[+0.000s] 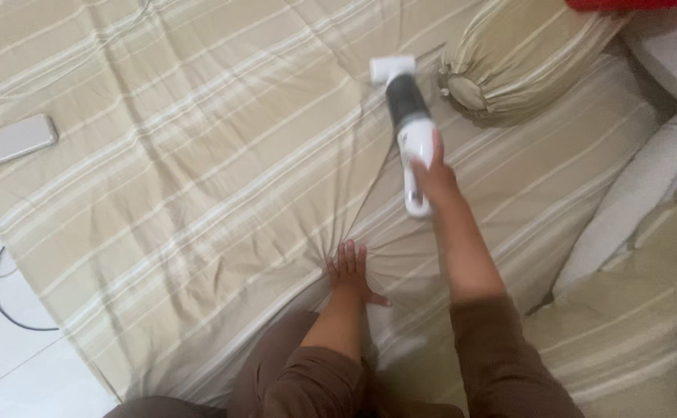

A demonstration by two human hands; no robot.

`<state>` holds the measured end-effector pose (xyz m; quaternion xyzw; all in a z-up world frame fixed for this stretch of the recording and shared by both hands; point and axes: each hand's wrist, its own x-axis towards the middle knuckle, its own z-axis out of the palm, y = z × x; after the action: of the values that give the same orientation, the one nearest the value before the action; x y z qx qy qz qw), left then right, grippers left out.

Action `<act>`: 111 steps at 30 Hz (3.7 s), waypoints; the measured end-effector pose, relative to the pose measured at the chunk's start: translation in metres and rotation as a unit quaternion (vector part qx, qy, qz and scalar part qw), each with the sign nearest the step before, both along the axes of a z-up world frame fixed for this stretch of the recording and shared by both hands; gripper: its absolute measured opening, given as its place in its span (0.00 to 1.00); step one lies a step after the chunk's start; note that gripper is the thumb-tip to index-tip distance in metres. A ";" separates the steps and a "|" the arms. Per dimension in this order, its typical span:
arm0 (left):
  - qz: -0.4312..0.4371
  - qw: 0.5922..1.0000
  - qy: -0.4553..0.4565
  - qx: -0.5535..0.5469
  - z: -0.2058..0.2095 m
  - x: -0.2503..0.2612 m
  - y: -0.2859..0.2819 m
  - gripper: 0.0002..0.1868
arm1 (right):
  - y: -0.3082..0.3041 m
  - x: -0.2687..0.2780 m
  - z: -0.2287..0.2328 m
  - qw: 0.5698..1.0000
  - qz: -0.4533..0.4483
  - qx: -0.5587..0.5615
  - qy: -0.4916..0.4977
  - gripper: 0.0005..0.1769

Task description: The person vacuums a bed sheet using a handheld vacuum cleaner while holding the sheet down by hand, moves pillows on the bed, and vacuums the remaining surface.

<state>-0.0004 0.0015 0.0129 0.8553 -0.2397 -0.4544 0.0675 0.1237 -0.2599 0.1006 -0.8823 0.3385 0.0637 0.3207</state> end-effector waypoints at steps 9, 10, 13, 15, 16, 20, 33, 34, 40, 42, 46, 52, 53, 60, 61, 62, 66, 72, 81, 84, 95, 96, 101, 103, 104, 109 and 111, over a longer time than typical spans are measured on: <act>0.026 0.999 -0.022 -0.041 0.011 -0.004 0.007 0.90 | 0.092 -0.189 0.076 0.996 0.074 0.024 0.035 0.48; 0.025 0.998 -0.038 -0.043 0.011 -0.005 0.007 0.90 | 0.095 -0.190 0.075 0.996 0.078 0.025 0.036 0.48; 0.026 0.998 -0.035 -0.043 0.011 -0.004 0.006 0.90 | 0.100 -0.178 0.071 0.992 0.119 0.025 -0.021 0.47; 0.028 0.999 -0.018 -0.043 0.010 -0.002 0.004 0.90 | 0.092 -0.141 0.065 0.992 0.069 0.027 0.105 0.49; 0.024 0.999 -0.016 -0.037 0.010 -0.002 0.004 0.89 | 0.087 -0.120 0.060 0.993 0.086 0.016 0.076 0.49; 0.052 0.997 -0.014 -0.059 0.010 -0.006 0.008 0.88 | 0.070 -0.017 0.028 0.992 0.122 -0.018 0.022 0.49; 0.030 0.999 0.020 -0.039 0.015 0.002 0.006 0.85 | 0.087 0.179 -0.028 0.993 0.108 0.008 -0.046 0.51; 0.029 0.999 0.035 -0.029 0.012 0.004 0.004 0.86 | 0.089 0.166 -0.026 0.993 0.104 0.023 -0.049 0.51; 0.042 0.995 -0.039 -0.080 -0.001 -0.008 0.011 0.87 | 0.097 0.052 -0.003 0.992 0.123 0.019 -0.031 0.50; 0.028 0.995 -0.040 -0.082 0.003 -0.004 0.012 0.88 | 0.102 -0.001 0.007 0.991 0.128 0.021 -0.009 0.49; 0.015 0.995 -0.012 -0.100 0.012 0.007 0.013 0.84 | 0.116 -0.103 0.037 0.990 0.130 0.024 0.057 0.51; 0.174 0.901 0.084 -0.389 -0.006 0.047 0.088 0.48 | 0.140 -0.186 0.064 0.981 0.185 0.026 0.046 0.49; 0.194 0.907 -0.025 -0.372 -0.007 0.062 0.114 0.43 | 0.144 -0.187 0.064 0.980 0.189 0.010 0.062 0.49; 0.310 0.846 -0.425 -0.089 0.020 0.062 0.286 0.40 | 0.176 -0.074 0.053 0.981 0.177 -0.003 0.077 0.50; 0.313 0.824 -0.457 -0.121 0.017 0.057 0.294 0.38 | 0.180 -0.048 0.047 0.981 0.178 -0.011 0.075 0.50; 0.317 0.824 -0.456 -0.118 0.012 0.058 0.296 0.38 | 0.185 -0.018 0.039 0.981 0.181 -0.009 0.066 0.49; 0.323 0.833 -0.434 -0.114 -0.012 0.064 0.294 0.38 | 0.210 0.099 0.007 0.980 0.197 -0.021 0.027 0.50; 0.350 0.844 -0.389 -0.114 -0.030 0.062 0.293 0.39 | 0.247 0.187 -0.010 0.981 0.193 -0.008 -0.024 0.52; 0.349 0.825 -0.421 -0.143 -0.025 0.062 0.294 0.39 | 0.240 0.092 -0.001 0.977 0.213 -0.009 0.005 0.50; 0.346 0.805 -0.455 -0.158 -0.020 0.060 0.294 0.38 | 0.228 0.020 -0.006 0.968 0.249 -0.016 -0.024 0.50; 0.344 0.812 -0.441 -0.167 -0.016 0.060 0.294 0.37 | 0.257 -0.173 0.077 0.955 0.281 0.010 0.090 0.47; 0.346 0.812 -0.439 -0.167 -0.016 0.060 0.294 0.37 | 0.262 -0.172 0.078 0.956 0.279 0.003 0.095 0.47; 0.360 0.814 -0.422 -0.172 -0.018 0.061 0.294 0.35 | 0.281 -0.103 0.062 0.952 0.288 -0.024 0.102 0.47; 0.363 0.813 -0.415 -0.187 -0.021 0.061 0.294 0.35 | 0.290 -0.064 0.044 0.948 0.312 -0.022 0.060 0.47; 0.367 0.812 -0.414 -0.184 -0.023 0.062 0.294 0.35 | 0.298 -0.039 0.032 0.944 0.329 -0.017 0.028 0.47; 0.370 0.810 -0.404 -0.211 -0.033 0.062 0.296 0.38 | 0.351 0.097 -0.009 0.947 0.322 0.000 -0.002 0.50; 0.373 0.804 -0.412 -0.211 -0.037 0.061 0.295 0.38 | 0.377 0.134 -0.014 0.941 0.335 0.018 -0.037 0.50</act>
<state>0.0605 0.2963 -0.0244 0.9503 0.0025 0.0631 0.3049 0.2577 0.1166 0.0870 -0.9407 0.0097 0.1404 0.3087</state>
